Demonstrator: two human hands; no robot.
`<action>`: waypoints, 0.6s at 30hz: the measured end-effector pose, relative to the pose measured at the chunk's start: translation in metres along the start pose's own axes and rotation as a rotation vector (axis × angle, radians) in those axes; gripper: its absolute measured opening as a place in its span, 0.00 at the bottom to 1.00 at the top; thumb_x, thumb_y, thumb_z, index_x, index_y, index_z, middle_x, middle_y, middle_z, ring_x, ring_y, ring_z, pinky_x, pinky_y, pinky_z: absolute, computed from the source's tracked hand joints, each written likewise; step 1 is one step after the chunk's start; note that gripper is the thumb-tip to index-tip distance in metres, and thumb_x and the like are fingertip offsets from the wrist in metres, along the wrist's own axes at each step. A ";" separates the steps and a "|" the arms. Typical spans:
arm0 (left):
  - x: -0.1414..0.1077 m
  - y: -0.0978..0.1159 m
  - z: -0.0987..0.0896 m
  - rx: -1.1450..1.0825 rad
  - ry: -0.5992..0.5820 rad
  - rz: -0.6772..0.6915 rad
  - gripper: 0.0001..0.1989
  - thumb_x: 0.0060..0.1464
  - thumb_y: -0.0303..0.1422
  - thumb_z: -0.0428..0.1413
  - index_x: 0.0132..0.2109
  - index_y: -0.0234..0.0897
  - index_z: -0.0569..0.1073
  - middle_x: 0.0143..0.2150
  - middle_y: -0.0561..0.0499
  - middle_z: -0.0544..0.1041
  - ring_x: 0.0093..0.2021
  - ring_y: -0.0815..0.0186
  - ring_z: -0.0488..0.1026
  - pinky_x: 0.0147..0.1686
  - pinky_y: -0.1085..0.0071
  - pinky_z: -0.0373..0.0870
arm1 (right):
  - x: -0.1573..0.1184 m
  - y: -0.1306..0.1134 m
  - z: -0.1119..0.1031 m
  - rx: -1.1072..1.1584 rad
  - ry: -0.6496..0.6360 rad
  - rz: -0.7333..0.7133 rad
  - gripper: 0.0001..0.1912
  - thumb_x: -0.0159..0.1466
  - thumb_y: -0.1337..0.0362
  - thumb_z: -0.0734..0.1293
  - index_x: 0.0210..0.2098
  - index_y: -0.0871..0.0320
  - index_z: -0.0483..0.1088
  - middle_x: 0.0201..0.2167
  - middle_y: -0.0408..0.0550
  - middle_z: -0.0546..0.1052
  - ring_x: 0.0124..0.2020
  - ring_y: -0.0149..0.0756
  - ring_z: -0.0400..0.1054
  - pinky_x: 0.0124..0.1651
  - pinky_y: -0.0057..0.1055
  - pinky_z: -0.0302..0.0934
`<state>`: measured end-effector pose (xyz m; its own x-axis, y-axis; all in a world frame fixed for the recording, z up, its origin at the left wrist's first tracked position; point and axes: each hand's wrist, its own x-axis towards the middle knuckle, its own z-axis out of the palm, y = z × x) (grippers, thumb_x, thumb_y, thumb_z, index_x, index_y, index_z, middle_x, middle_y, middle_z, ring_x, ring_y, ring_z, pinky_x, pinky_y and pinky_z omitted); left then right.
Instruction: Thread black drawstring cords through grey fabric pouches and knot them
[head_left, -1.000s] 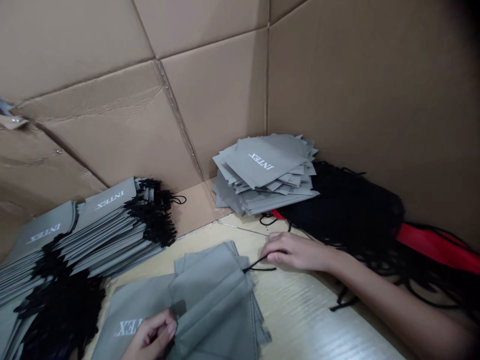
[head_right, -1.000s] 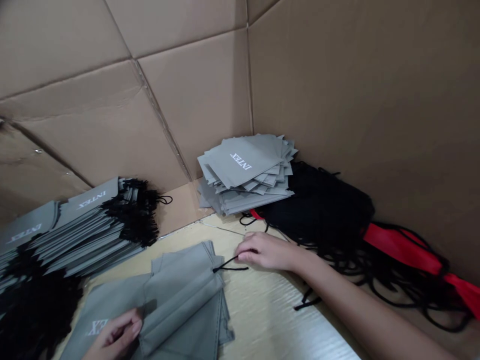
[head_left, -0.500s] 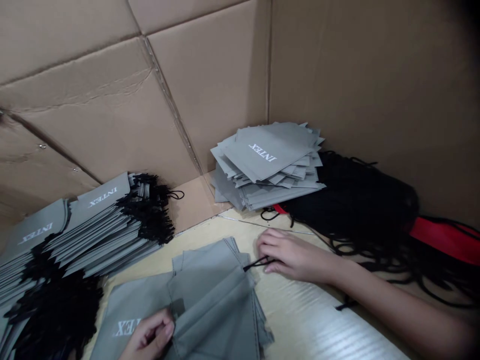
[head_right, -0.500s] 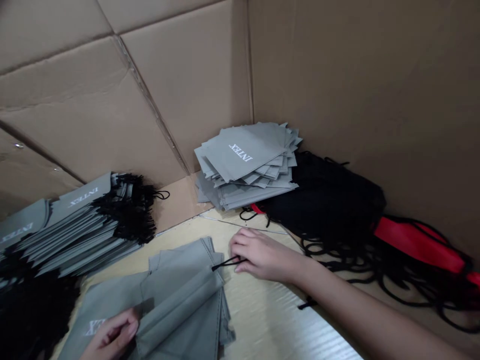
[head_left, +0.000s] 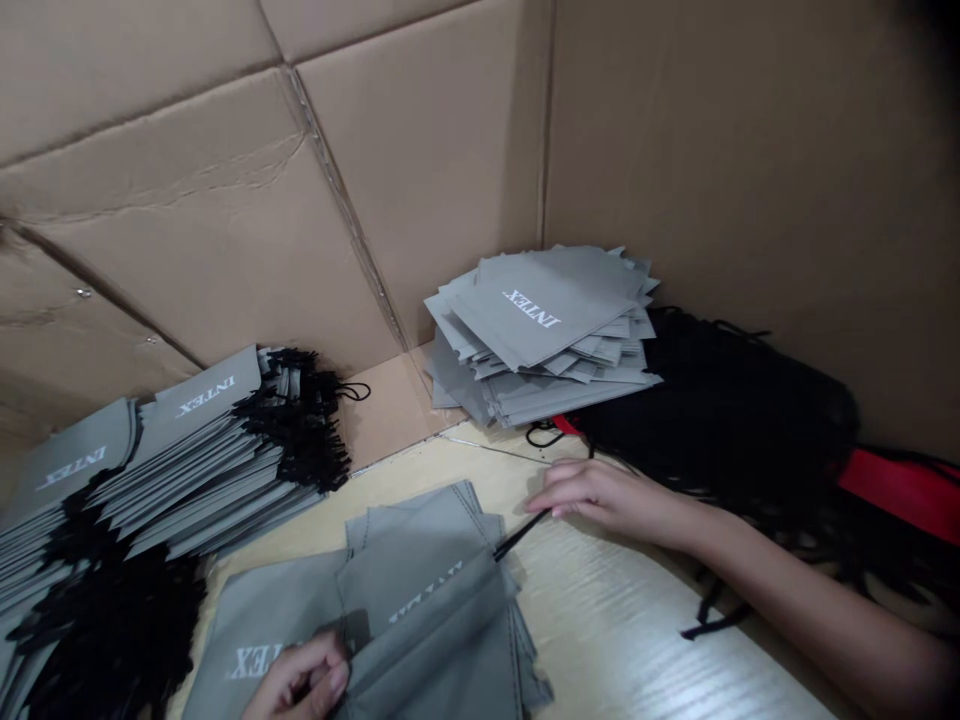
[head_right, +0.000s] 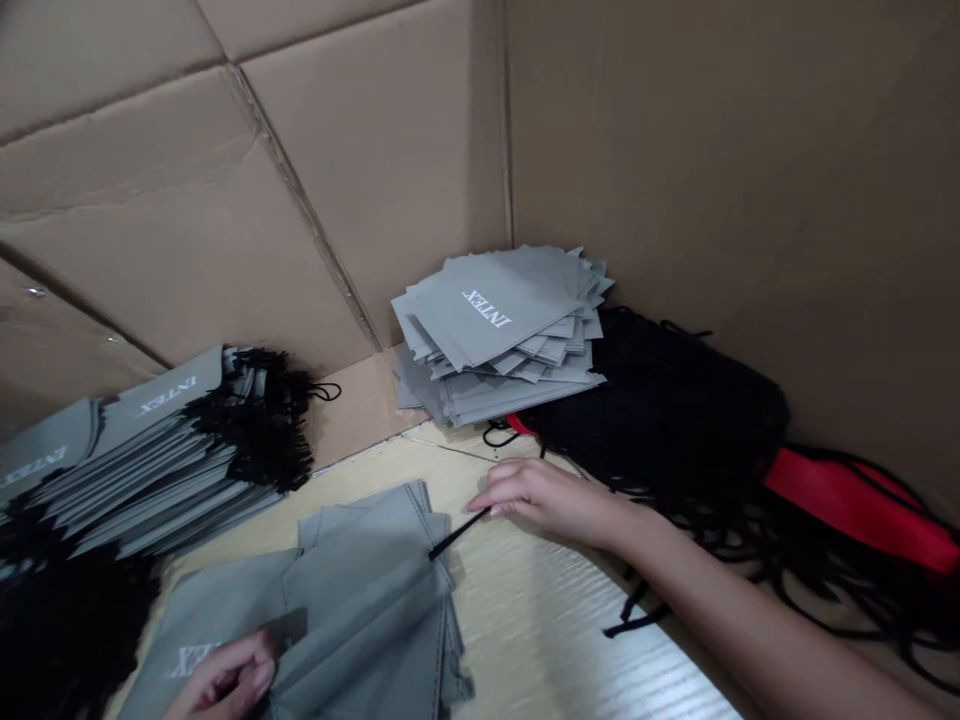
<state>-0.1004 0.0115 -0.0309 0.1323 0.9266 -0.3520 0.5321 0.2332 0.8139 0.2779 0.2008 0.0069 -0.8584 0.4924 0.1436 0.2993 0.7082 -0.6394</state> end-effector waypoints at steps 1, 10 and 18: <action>0.000 0.002 0.001 -0.005 0.018 0.002 0.28 0.48 0.59 0.46 0.23 0.37 0.55 0.21 0.57 0.52 0.24 0.71 0.49 0.24 0.75 0.48 | -0.001 -0.001 -0.001 -0.029 0.000 0.004 0.16 0.68 0.61 0.57 0.45 0.54 0.74 0.32 0.48 0.73 0.35 0.33 0.67 0.38 0.27 0.59; 0.002 0.004 -0.001 -0.102 0.107 -0.008 0.30 0.43 0.62 0.48 0.22 0.38 0.55 0.19 0.61 0.49 0.19 0.75 0.46 0.18 0.77 0.44 | -0.007 -0.019 -0.010 -0.122 0.196 -0.152 0.16 0.68 0.67 0.55 0.46 0.56 0.73 0.34 0.50 0.73 0.35 0.34 0.67 0.38 0.28 0.60; -0.012 0.046 0.003 0.537 0.557 0.013 0.14 0.56 0.41 0.46 0.37 0.37 0.71 0.39 0.45 0.71 0.41 0.59 0.69 0.40 0.66 0.66 | -0.009 -0.061 -0.014 -0.120 0.428 -0.300 0.13 0.67 0.69 0.57 0.41 0.60 0.73 0.34 0.51 0.74 0.36 0.34 0.68 0.38 0.28 0.62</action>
<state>-0.0752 0.0106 0.0094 -0.2234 0.9731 0.0561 0.8850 0.1784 0.4300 0.2728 0.1600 0.0551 -0.6747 0.4039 0.6178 0.1338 0.8901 -0.4357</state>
